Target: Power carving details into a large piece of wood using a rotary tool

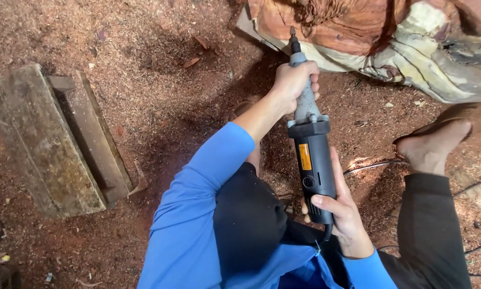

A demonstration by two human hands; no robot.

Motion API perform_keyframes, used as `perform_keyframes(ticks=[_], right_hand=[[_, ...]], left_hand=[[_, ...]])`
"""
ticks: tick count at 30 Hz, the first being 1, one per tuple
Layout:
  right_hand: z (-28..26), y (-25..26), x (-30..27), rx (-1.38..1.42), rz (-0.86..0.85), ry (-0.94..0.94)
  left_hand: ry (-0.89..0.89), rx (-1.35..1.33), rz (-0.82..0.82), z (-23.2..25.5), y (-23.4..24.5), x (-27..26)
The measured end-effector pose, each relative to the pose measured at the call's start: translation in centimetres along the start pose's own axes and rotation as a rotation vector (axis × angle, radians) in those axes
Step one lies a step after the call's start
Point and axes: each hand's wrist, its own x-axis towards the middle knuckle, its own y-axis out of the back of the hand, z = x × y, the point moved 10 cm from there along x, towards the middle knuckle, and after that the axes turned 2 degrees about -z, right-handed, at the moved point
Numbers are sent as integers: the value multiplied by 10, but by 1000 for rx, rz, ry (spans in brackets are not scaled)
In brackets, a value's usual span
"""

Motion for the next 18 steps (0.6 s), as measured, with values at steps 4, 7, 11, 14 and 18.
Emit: perform_keyframes(ticks=[4, 7, 11, 14, 18], right_hand=[[0, 2, -1, 2, 1, 2], [1, 4, -1, -1, 9, 0], [1, 3, -2, 9, 10, 4], [1, 3, -2, -2, 14, 8], [3, 3, -2, 14, 15, 4]], left_hand=[[-2, -9, -27, -2, -3, 3], [-2, 1, -26, -1, -3, 3], [9, 3, -43, -3, -6, 3], [8, 10, -50, -3, -8, 3], [7, 46, -29, -2, -7, 1]])
